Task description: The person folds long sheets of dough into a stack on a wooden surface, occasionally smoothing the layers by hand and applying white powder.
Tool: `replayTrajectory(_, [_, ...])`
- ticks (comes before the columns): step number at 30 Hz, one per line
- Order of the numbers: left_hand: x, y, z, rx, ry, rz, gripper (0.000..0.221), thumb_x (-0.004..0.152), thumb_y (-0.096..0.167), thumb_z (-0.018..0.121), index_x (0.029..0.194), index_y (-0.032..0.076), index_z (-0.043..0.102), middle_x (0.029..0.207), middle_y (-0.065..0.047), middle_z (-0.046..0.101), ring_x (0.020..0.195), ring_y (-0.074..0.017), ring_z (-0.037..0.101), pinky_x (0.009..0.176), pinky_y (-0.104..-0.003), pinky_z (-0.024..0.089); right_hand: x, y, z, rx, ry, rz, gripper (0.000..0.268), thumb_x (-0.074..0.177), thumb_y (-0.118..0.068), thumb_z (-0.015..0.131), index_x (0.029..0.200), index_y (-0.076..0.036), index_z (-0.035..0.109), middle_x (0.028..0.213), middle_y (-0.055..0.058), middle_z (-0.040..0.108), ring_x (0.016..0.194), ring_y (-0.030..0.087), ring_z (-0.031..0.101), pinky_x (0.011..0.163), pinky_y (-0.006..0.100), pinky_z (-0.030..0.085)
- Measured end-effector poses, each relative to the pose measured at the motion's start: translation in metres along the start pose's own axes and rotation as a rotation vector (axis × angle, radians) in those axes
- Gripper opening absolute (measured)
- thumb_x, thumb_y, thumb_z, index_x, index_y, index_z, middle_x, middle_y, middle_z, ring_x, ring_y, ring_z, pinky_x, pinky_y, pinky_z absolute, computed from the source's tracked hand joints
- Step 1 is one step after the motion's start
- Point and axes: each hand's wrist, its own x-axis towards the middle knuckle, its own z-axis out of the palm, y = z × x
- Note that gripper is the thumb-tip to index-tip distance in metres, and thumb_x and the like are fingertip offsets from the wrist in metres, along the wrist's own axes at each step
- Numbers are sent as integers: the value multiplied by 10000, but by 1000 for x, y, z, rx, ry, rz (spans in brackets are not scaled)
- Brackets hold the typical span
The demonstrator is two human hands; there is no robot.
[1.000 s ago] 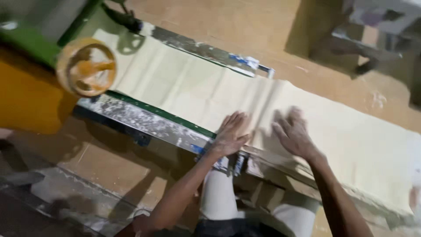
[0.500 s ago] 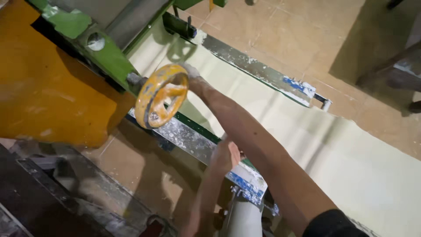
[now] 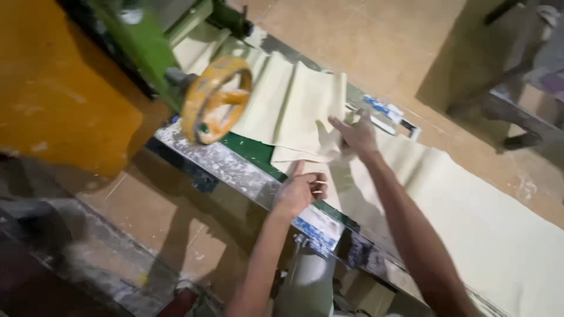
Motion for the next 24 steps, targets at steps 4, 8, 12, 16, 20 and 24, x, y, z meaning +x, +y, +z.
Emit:
replayTrajectory(4, [-29, 15, 23, 35, 58, 10, 731, 809, -21, 415, 1319, 422, 134, 741, -159, 598, 563, -292, 580, 495, -400, 534, 29, 15, 18, 297, -35, -18, 489, 680, -329, 673, 1002, -25, 465, 809, 140, 521, 737, 229, 547, 649, 356, 448])
replayTrajectory(8, [-23, 15, 11, 60, 73, 14, 469, 771, -28, 454, 1081, 314, 370, 727, -157, 588, 567, -285, 562, 526, -383, 520, -25, 2, -39, 578, -12, -212, 149, 685, 11, 573, 824, -25, 615, 883, 151, 409, 766, 245, 487, 572, 262, 458])
replayTrajectory(12, [-9, -6, -9, 69, 169, -68, 140, 719, -35, 499, 747, 101, 485, 719, -114, 600, 612, -223, 604, 513, -325, 513, -45, 72, -99, 749, 48, 61, 576, 676, -158, 667, 1185, 6, 453, 997, 134, 540, 842, 217, 580, 665, 292, 504])
replayTrajectory(16, [-25, -8, 18, 346, 172, -42, 128, 716, 7, 523, 739, 77, 419, 655, -144, 588, 496, -203, 567, 439, -330, 518, -21, 123, -65, 440, 77, 5, 507, 725, -389, 711, 913, 65, 582, 737, 221, 573, 630, 276, 580, 482, 385, 453])
replayTrajectory(20, [-46, -13, 26, 486, 195, -10, 169, 692, 10, 531, 786, 95, 418, 638, -180, 592, 363, -245, 535, 299, -320, 448, -85, 132, -121, 397, 229, 50, 433, 771, -372, 681, 955, -4, 546, 747, 162, 552, 613, 237, 549, 452, 343, 418])
replayTrajectory(24, [-98, -25, 82, 421, 125, -177, 120, 859, -83, 458, 797, -11, 385, 720, -191, 599, 356, -162, 509, 280, -220, 465, -186, 129, -198, 318, 359, -4, 121, 852, -210, 589, 823, -104, 538, 646, -14, 496, 513, 68, 407, 379, 219, 284])
